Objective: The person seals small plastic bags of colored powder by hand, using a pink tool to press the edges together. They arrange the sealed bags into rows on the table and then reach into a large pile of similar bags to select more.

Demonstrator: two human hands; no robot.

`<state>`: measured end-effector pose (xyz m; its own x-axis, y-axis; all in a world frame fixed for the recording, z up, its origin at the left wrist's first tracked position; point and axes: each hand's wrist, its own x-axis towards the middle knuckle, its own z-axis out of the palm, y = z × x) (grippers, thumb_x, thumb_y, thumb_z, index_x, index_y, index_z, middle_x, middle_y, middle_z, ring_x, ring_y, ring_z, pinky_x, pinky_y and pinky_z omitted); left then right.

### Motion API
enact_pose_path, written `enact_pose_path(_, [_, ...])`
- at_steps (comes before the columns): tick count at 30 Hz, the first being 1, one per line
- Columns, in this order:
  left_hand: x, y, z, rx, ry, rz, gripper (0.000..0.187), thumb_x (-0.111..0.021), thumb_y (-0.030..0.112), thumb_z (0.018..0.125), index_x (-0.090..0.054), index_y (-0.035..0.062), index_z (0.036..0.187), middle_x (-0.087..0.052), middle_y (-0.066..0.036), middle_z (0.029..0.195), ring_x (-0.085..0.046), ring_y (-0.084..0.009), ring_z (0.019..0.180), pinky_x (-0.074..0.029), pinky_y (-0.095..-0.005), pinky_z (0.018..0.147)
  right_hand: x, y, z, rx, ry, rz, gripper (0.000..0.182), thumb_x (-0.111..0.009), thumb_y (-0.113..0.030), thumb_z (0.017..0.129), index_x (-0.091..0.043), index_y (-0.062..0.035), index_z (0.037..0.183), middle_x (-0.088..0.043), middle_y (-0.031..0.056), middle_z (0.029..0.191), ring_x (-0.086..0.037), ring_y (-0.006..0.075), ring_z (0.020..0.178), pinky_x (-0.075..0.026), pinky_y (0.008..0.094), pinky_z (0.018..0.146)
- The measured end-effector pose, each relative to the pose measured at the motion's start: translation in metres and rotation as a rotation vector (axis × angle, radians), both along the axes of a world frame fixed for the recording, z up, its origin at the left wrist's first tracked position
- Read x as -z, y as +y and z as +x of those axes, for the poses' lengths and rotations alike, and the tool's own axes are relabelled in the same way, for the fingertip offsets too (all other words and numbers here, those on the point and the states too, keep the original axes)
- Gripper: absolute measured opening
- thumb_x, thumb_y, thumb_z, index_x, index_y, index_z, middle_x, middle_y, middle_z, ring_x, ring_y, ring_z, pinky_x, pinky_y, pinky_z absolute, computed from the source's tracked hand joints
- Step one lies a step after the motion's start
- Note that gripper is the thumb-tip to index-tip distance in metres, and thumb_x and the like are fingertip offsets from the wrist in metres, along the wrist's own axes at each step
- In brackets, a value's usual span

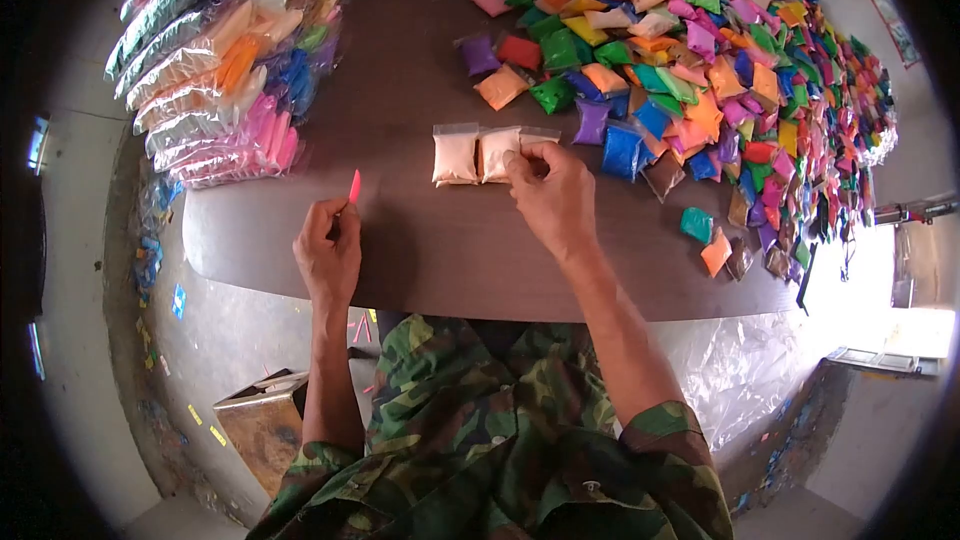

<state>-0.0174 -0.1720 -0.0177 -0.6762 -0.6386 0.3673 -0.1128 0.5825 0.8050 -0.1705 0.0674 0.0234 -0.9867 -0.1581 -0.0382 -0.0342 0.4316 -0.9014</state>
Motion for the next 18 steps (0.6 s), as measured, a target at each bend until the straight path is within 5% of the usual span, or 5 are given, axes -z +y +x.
enact_pose_path(8, [-0.004, 0.001, 0.002, 0.006, -0.056, 0.026, 0.005, -0.073, 0.006, 0.102, -0.072, 0.0008, 0.103, -0.068, -0.003, 0.077, -0.057, -0.0064, 0.068, -0.046, -0.0261, 0.063, 0.002, -0.002, 0.004, -0.018, 0.105, 0.085, 0.028, -0.081, -0.027, 0.097, -0.079, -0.0003, 0.105, -0.079, 0.0161, 0.083, -0.078, 0.028, 0.075, -0.06, 0.0391, 0.071])
enact_pose_path(14, [-0.001, 0.001, 0.0, 0.011, 0.018, 0.027, 0.006, -0.072, 0.001, 0.097, -0.07, 0.003, 0.102, -0.066, -0.007, 0.073, -0.058, -0.0122, 0.062, -0.048, -0.0292, 0.062, 0.006, 0.001, 0.005, -0.022, 0.164, 0.118, 0.028, -0.08, -0.027, 0.097, -0.079, -0.0001, 0.102, -0.078, 0.0184, 0.083, -0.08, 0.0339, 0.078, -0.06, 0.0413, 0.07])
enact_pose_path(17, [-0.001, 0.0, 0.002, 0.006, -0.026, 0.03, 0.005, -0.073, 0.005, 0.102, -0.071, 0.0009, 0.103, -0.068, -0.003, 0.078, -0.059, -0.007, 0.069, -0.047, -0.0264, 0.063, 0.01, 0.004, 0.005, -0.035, 0.299, 0.179, 0.033, -0.082, -0.029, 0.097, -0.079, 0.0029, 0.107, -0.078, 0.0141, 0.08, -0.077, 0.0198, 0.071, -0.059, 0.0337, 0.066])
enact_pose_path(18, [0.0, 0.0, 0.002, 0.009, -0.026, 0.034, 0.004, -0.073, 0.005, 0.102, -0.071, 0.0011, 0.103, -0.068, -0.003, 0.078, -0.059, -0.007, 0.069, -0.047, -0.0266, 0.063, 0.006, 0.004, 0.007, -0.037, 0.284, 0.18, 0.031, -0.081, -0.029, 0.097, -0.079, 0.0015, 0.104, -0.078, 0.0154, 0.081, -0.078, 0.025, 0.073, -0.059, 0.0366, 0.067])
